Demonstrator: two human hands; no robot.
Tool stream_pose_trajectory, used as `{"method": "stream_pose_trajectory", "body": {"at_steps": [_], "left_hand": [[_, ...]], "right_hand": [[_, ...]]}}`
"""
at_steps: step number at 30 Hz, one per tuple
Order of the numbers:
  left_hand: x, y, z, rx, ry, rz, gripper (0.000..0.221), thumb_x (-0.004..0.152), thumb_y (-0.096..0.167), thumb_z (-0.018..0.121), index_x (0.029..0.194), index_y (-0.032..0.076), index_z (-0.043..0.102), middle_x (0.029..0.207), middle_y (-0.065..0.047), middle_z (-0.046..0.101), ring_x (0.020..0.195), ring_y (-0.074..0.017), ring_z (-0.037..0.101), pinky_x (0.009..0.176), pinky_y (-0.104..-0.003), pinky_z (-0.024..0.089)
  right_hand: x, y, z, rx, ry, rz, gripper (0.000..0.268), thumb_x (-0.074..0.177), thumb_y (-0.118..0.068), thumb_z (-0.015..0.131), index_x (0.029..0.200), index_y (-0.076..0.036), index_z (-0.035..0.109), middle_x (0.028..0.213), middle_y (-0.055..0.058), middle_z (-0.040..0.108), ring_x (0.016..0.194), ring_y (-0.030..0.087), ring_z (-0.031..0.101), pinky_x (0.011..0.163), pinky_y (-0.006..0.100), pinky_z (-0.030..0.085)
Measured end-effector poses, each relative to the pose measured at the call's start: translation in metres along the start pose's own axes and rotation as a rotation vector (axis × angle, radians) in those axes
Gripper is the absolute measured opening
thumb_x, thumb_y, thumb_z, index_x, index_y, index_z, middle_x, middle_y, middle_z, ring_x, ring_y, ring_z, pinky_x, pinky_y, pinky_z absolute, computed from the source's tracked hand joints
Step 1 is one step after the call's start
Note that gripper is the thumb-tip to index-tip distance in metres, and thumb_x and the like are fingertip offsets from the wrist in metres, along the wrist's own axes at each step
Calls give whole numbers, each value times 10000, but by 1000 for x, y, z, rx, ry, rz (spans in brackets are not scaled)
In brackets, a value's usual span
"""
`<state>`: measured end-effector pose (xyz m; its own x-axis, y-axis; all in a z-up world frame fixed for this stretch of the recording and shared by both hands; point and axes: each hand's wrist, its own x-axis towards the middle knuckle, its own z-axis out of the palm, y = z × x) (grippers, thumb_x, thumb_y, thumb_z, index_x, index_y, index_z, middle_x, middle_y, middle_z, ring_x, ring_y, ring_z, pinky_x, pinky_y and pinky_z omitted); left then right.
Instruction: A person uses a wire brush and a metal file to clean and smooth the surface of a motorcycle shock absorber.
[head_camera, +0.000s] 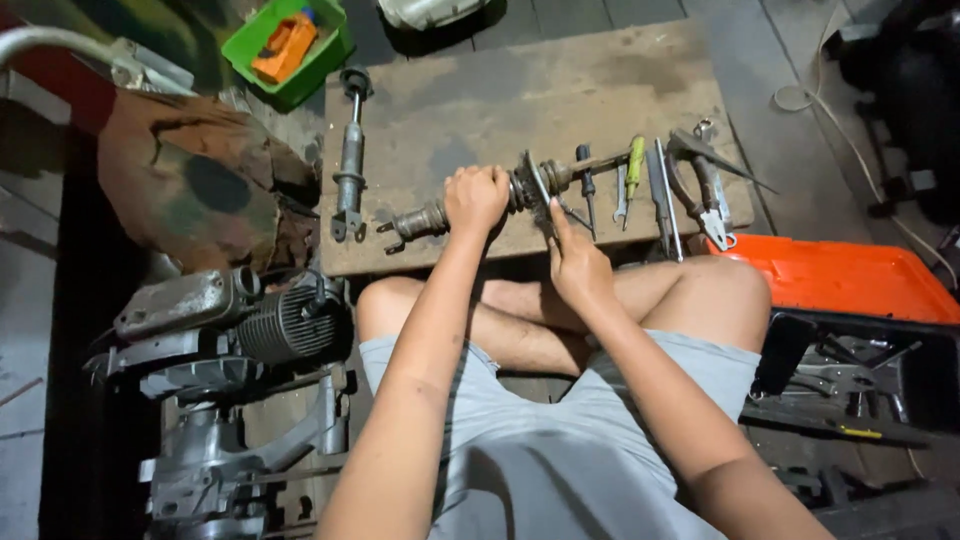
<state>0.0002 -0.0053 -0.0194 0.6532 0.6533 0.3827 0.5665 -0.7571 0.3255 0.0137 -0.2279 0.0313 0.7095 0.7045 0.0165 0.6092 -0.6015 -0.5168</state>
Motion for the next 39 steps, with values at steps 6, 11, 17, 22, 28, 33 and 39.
{"method": "stream_pose_trajectory", "body": {"at_steps": [6,11,17,22,28,33,39], "left_hand": [[3,-1,-6,-29,-56,2,422,961,367,479,817,138,803,751,-111,746,794,-334,726,800,-471,534],[10,-4,-5,-27,-95,11,439,984,380,471,850,131,806,767,-107,752,787,-329,723,797,-467,531],[9,-3,-1,-5,-58,3,432,985,401,469,862,121,774,792,-111,732,843,-319,710,784,-470,528],[10,-1,-9,-16,-84,-5,424,986,409,477,895,99,751,842,-136,720,907,-339,692,798,-486,527],[16,-4,-12,-26,-225,-35,444,998,441,427,953,111,721,916,-110,694,958,-319,643,815,-477,510],[20,-5,-10,-27,-275,-59,442,999,453,420,949,118,705,934,-112,678,989,-316,635,826,-477,513],[26,-5,-12,-24,-336,-76,461,1009,451,407,1026,107,714,998,-128,687,1047,-315,630,882,-484,519]], "right_hand": [[9,-7,-10,-101,-34,-46,637,1032,-172,437,1640,-215,253,901,232,691,786,414,716,648,523,601],[25,-17,-26,-187,-100,-45,665,995,-166,467,1633,-192,283,845,223,691,726,392,730,578,515,601],[21,-31,-34,-193,-127,-51,642,981,-129,436,1613,-138,319,877,275,689,750,442,730,612,560,603],[19,-31,-34,-203,-123,-49,651,982,-123,440,1617,-129,297,881,285,687,755,455,725,615,577,605],[27,-29,-38,-188,-135,-65,640,990,-108,433,1619,-127,317,842,274,684,730,444,723,592,540,611],[28,-33,-45,-179,-157,-45,652,988,-106,448,1622,-123,295,870,283,686,745,438,726,580,549,603],[29,-41,-52,-181,-172,-47,639,987,-114,445,1613,-125,315,848,286,684,751,466,723,603,585,589]]}}
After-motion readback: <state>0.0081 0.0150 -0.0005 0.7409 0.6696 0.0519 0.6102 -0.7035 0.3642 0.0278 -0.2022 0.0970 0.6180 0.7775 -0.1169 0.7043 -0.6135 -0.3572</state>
